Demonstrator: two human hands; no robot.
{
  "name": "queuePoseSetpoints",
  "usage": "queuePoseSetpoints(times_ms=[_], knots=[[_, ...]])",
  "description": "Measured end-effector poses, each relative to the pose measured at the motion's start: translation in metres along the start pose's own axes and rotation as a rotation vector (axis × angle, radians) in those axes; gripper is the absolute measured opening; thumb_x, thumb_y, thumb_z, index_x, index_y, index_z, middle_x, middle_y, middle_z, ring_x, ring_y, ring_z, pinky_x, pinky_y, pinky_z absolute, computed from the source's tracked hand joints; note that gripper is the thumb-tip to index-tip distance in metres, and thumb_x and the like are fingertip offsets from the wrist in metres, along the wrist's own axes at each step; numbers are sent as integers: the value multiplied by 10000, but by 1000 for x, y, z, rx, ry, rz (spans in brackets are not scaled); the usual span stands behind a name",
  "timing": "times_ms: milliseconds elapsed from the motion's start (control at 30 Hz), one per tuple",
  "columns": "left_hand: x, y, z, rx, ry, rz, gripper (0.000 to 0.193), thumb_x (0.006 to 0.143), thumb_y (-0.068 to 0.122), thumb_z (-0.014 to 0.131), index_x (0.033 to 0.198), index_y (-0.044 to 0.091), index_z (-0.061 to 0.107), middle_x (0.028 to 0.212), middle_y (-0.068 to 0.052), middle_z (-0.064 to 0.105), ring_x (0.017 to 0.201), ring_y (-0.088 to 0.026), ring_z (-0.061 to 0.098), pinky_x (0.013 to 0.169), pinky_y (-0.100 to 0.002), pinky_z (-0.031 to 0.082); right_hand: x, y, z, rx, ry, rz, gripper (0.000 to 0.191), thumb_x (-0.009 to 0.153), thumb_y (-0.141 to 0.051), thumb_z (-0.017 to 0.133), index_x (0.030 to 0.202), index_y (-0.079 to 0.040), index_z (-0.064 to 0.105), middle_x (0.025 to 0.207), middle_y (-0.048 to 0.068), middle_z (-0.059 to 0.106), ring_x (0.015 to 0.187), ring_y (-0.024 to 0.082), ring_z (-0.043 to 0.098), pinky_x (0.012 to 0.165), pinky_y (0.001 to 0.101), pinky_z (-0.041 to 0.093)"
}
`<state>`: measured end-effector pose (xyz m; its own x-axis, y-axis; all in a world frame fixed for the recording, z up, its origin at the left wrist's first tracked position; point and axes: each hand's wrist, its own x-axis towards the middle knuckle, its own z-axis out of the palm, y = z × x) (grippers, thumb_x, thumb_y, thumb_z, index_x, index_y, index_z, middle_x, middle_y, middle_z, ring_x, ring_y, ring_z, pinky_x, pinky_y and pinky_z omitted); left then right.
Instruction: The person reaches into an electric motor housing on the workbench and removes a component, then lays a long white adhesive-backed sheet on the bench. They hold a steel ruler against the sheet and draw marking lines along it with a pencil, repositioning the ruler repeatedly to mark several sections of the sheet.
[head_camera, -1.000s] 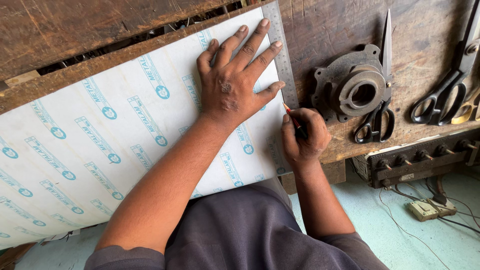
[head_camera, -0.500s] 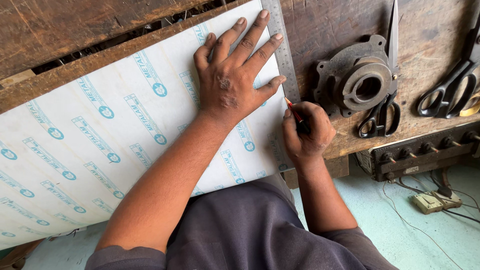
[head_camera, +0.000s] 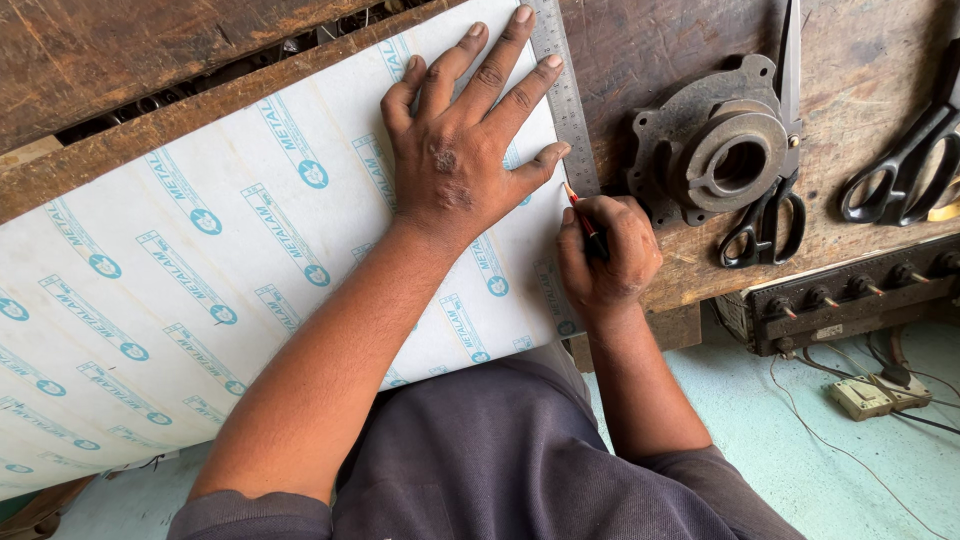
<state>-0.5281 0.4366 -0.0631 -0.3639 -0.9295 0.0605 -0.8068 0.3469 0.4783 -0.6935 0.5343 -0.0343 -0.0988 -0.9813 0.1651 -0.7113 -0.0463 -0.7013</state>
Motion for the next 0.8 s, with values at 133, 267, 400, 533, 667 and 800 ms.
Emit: queuePoseSetpoints(times_ms=[133, 267, 400, 533, 667, 800], knots=[[0, 0, 0, 8, 8, 5, 605, 926, 587, 829, 1455, 357, 645, 1657, 64, 375, 1475, -240, 406, 1202, -572, 238, -2, 1, 2, -17, 0, -24, 199, 910, 54, 752, 1046, -10, 621, 880, 122, 651, 782, 245, 663, 703, 357, 532], [-1, 1, 0, 6, 3, 1, 608, 928, 586, 827, 1461, 358, 645, 1660, 67, 375, 1476, -237, 406, 1200, -571, 243, -3, 3, 3, -35, 28, -24, 197, 908, 54, 728, 1056, -6, 614, 916, 131, 663, 811, 265, 663, 728, 377, 541], [-2, 1, 0, 2, -2, -3, 606, 925, 587, 824, 1458, 359, 646, 1658, 67, 378, 1473, -237, 408, 1198, -569, 244, -3, 5, 4, -52, -4, -84, 188, 903, 44, 730, 1046, -1, 616, 889, 124, 661, 784, 252, 668, 693, 375, 542], [-1, 0, -2, 3, 15, 13, 593, 938, 589, 822, 1452, 350, 649, 1656, 58, 378, 1473, -244, 408, 1198, -569, 239, -3, 4, 4, -71, 12, -84, 188, 896, 47, 725, 1044, 1, 620, 875, 127, 654, 774, 256, 662, 683, 382, 540], [-1, 0, -1, -5, 7, 8, 584, 943, 584, 820, 1453, 351, 655, 1656, 61, 385, 1473, -236, 405, 1202, -562, 242, -3, 6, 5, -72, 23, -82, 190, 897, 54, 716, 1050, 2, 616, 882, 138, 642, 784, 278, 653, 705, 398, 536], [-2, -2, 1, -6, 13, 15, 595, 938, 591, 821, 1455, 350, 651, 1658, 59, 381, 1478, -232, 389, 1204, -562, 240, -5, 8, 7, -75, 6, -114, 184, 907, 50, 738, 1039, 1, 620, 861, 122, 658, 736, 251, 646, 662, 368, 522]])
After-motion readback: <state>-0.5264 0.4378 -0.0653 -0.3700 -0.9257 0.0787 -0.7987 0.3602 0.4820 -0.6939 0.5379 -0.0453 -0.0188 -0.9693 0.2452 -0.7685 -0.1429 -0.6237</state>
